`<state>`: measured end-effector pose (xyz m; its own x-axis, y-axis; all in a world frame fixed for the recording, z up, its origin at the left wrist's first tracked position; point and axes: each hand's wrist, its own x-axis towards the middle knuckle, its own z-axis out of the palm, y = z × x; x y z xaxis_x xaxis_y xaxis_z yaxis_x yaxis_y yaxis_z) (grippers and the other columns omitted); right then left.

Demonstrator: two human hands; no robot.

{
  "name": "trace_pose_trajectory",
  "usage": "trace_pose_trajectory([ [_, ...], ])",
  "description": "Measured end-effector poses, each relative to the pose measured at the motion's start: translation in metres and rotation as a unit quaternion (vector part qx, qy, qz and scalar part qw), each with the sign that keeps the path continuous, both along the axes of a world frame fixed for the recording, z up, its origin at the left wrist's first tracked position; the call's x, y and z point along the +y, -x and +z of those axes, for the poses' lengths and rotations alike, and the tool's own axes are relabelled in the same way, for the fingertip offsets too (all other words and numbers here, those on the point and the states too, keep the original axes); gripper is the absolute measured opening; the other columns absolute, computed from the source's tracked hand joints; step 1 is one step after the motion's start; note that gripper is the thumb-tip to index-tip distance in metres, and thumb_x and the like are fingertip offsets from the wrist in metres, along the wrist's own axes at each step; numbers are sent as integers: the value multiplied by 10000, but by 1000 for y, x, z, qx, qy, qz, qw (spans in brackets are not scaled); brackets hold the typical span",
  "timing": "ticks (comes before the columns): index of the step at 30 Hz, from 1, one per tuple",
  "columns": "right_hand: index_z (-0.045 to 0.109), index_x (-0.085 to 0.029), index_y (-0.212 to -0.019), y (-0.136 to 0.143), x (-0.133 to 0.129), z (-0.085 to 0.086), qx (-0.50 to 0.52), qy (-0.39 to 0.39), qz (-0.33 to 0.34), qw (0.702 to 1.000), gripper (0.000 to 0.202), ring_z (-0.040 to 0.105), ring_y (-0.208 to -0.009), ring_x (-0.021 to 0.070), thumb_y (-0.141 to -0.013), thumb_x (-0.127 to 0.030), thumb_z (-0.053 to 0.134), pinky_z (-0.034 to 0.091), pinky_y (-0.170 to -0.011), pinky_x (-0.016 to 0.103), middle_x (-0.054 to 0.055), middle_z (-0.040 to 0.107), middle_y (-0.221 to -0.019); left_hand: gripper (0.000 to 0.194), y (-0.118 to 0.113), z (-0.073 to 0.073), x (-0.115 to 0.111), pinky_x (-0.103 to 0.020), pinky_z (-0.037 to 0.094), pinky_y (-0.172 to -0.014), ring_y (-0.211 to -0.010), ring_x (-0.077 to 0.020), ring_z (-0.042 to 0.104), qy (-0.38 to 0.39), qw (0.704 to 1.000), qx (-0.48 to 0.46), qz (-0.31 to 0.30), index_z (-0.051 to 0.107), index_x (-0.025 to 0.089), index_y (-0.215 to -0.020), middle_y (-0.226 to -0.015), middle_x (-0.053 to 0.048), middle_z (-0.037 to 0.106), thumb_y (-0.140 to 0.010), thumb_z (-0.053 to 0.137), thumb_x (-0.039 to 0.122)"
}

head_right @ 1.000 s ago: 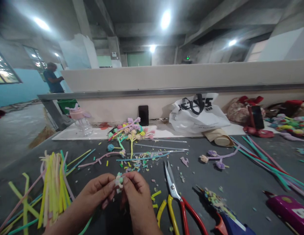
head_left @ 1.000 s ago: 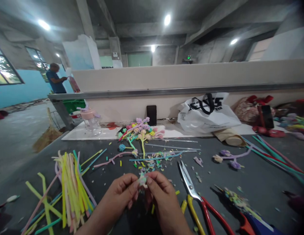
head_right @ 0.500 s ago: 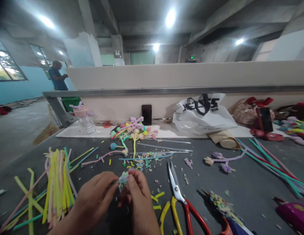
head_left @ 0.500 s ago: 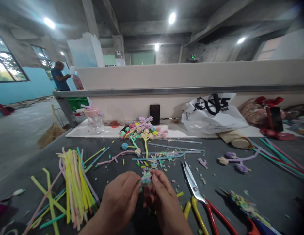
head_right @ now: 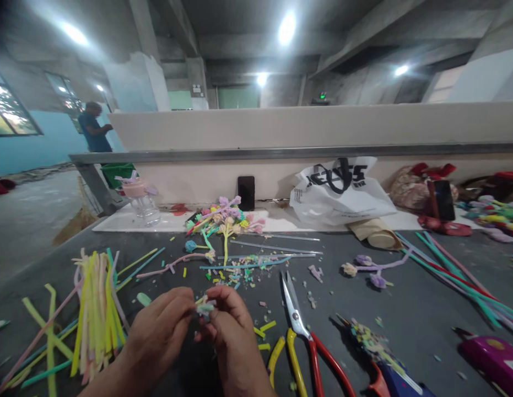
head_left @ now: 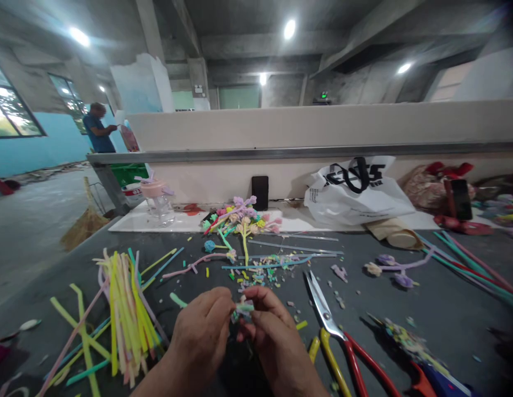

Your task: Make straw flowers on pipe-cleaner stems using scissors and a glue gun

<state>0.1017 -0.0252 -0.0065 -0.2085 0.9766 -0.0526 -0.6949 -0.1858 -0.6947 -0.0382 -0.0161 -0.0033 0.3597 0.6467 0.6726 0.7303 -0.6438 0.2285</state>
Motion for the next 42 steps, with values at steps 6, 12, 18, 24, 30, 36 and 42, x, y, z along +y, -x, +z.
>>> trace_pose_trajectory([
  [6, 580, -176, -828, -1, 1, 4, -4, -4, -13, 1000, 169, 520, -625, 118, -665, -136, 593, 405, -541, 219, 4, 575, -744, 188, -3, 1, -1, -243, 478, -678, -760, -144, 574, 37, 999, -11, -34, 477, 186, -938, -824, -47, 589, -802, 415, 71],
  [12, 567, -192, -865, -2, -2, 5, -43, -1, -57, 997, 196, 486, -573, 85, -677, -156, 611, 370, -498, 179, -24, 556, -730, 260, -1, 6, -4, -248, 475, -791, -919, -169, 577, 15, 998, 29, -52, 477, 181, -1083, -977, -79, 612, -823, 486, 194],
  [18, 550, -196, -892, 0, 0, 1, -121, -12, -88, 989, 213, 478, -563, 79, -696, -217, 629, 359, -481, 176, -45, 524, -689, 202, 3, -1, -1, -265, 478, -718, -805, -169, 600, -5, 997, 64, -46, 547, 183, -1017, -881, -53, 650, -840, 452, 201],
  [24, 548, -174, -864, 0, -1, 4, -153, -37, -132, 979, 197, 431, -503, 65, -706, -260, 627, 345, -446, 164, -61, 488, -606, 178, -1, -5, 1, -271, 456, -670, -725, -170, 590, 5, 997, 54, -46, 586, 193, -929, -795, -44, 651, -844, 429, 187],
  [30, 522, -193, -923, -5, 4, -1, -135, -30, -154, 978, 223, 432, -454, 61, -755, -331, 570, 343, -406, 171, -29, 566, -705, 137, 8, 3, -1, -231, 424, -637, -695, -157, 568, 136, 985, -96, -43, 609, 200, -828, -730, -29, 622, -819, 475, 226],
  [36, 534, -188, -896, -6, 8, 1, -138, -39, -153, 978, 264, 399, -408, 44, -721, -373, 605, 310, -374, 154, -37, 565, -669, 301, 1, 45, -6, -170, 255, -419, -434, -65, 357, 392, 836, -383, -32, 558, 160, -676, -503, 26, 478, -780, 519, 439],
  [42, 541, -186, -867, -7, 5, 5, -140, -77, -142, 977, 213, 403, -425, 52, -731, -342, 588, 327, -393, 165, -38, 548, -660, 254, -6, 58, -6, -153, 162, -385, -378, -17, 239, 545, 632, -529, -153, 497, 152, -686, -480, 77, 345, -771, 569, 380],
])
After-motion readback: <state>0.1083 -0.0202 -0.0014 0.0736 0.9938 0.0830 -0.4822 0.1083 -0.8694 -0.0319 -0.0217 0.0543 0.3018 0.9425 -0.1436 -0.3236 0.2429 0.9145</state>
